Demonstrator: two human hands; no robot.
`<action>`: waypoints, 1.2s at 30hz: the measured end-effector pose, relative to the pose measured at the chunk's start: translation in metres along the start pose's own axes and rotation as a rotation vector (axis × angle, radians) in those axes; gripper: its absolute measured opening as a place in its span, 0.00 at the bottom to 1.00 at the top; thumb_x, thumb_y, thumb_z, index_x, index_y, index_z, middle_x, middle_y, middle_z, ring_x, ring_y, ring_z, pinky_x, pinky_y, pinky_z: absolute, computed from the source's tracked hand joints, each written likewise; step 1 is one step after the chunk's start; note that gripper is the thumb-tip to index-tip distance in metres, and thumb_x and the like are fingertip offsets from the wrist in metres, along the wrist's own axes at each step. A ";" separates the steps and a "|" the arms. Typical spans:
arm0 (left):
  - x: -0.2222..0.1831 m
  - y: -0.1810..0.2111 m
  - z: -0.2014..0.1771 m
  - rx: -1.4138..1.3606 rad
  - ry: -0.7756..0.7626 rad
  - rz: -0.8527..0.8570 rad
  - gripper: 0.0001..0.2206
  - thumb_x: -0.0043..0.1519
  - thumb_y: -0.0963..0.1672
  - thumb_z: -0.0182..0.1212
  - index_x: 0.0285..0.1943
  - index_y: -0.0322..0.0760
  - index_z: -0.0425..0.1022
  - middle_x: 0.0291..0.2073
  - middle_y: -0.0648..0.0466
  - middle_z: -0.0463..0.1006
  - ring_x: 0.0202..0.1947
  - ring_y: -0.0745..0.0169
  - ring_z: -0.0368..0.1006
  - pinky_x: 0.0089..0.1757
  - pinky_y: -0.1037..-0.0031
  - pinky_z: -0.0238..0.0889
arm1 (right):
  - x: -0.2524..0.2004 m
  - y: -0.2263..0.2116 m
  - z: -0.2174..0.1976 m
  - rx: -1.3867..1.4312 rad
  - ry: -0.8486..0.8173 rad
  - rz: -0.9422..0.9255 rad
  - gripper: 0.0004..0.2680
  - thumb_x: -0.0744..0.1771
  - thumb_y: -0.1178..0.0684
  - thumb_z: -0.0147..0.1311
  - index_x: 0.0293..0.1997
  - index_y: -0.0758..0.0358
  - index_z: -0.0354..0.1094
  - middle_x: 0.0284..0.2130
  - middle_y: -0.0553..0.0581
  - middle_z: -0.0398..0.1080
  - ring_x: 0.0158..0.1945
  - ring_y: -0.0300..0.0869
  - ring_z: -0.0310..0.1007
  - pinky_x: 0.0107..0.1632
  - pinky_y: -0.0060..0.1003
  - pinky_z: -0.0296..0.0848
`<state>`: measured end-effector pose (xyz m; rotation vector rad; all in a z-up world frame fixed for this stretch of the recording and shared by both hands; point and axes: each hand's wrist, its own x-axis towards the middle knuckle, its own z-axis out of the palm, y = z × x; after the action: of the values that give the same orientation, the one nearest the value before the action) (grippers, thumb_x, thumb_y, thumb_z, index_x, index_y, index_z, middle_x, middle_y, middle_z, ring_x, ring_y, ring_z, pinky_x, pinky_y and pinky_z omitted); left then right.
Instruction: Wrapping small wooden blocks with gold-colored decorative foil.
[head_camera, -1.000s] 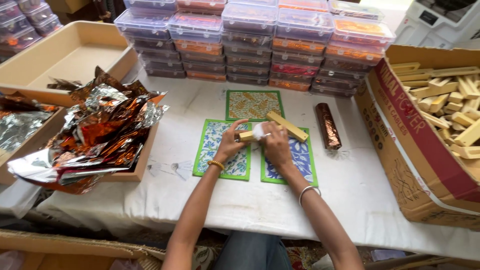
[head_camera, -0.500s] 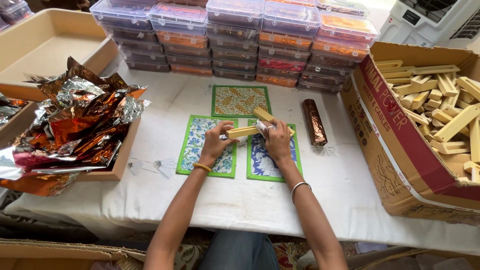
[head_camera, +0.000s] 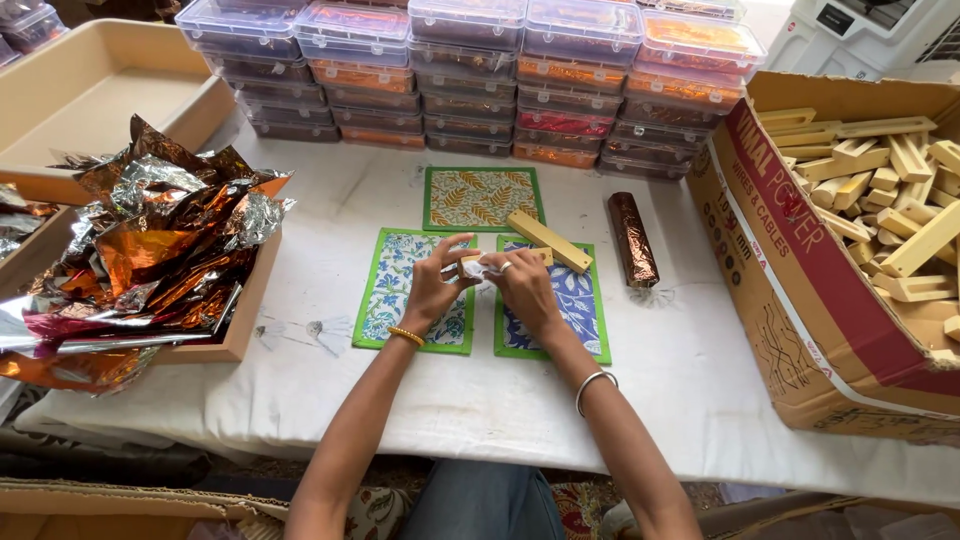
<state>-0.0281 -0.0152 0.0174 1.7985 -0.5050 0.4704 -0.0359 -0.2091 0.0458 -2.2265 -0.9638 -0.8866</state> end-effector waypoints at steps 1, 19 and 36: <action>0.001 0.000 -0.001 0.002 -0.002 -0.002 0.31 0.51 0.37 0.75 0.65 0.39 0.68 0.51 0.46 0.83 0.51 0.53 0.81 0.50 0.68 0.79 | 0.000 0.002 0.001 0.002 0.000 0.002 0.07 0.66 0.57 0.60 0.48 0.63 0.74 0.39 0.57 0.76 0.45 0.49 0.74 0.51 0.45 0.69; 0.003 -0.004 -0.007 0.054 0.017 -0.062 0.32 0.49 0.35 0.74 0.64 0.41 0.68 0.50 0.46 0.82 0.50 0.52 0.81 0.49 0.68 0.79 | -0.006 -0.015 0.011 -0.170 -0.054 0.046 0.17 0.62 0.53 0.65 0.55 0.70 0.70 0.54 0.71 0.69 0.54 0.58 0.70 0.58 0.50 0.71; 0.001 -0.011 -0.004 0.049 -0.013 -0.043 0.24 0.49 0.32 0.68 0.55 0.40 0.76 0.52 0.49 0.82 0.56 0.56 0.78 0.51 0.71 0.73 | -0.017 0.029 -0.006 -0.373 -0.033 0.095 0.11 0.63 0.66 0.60 0.48 0.59 0.75 0.45 0.59 0.75 0.50 0.49 0.75 0.52 0.45 0.75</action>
<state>-0.0216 -0.0088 0.0107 1.8571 -0.4667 0.4453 -0.0246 -0.2377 0.0309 -2.5810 -0.7452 -1.0588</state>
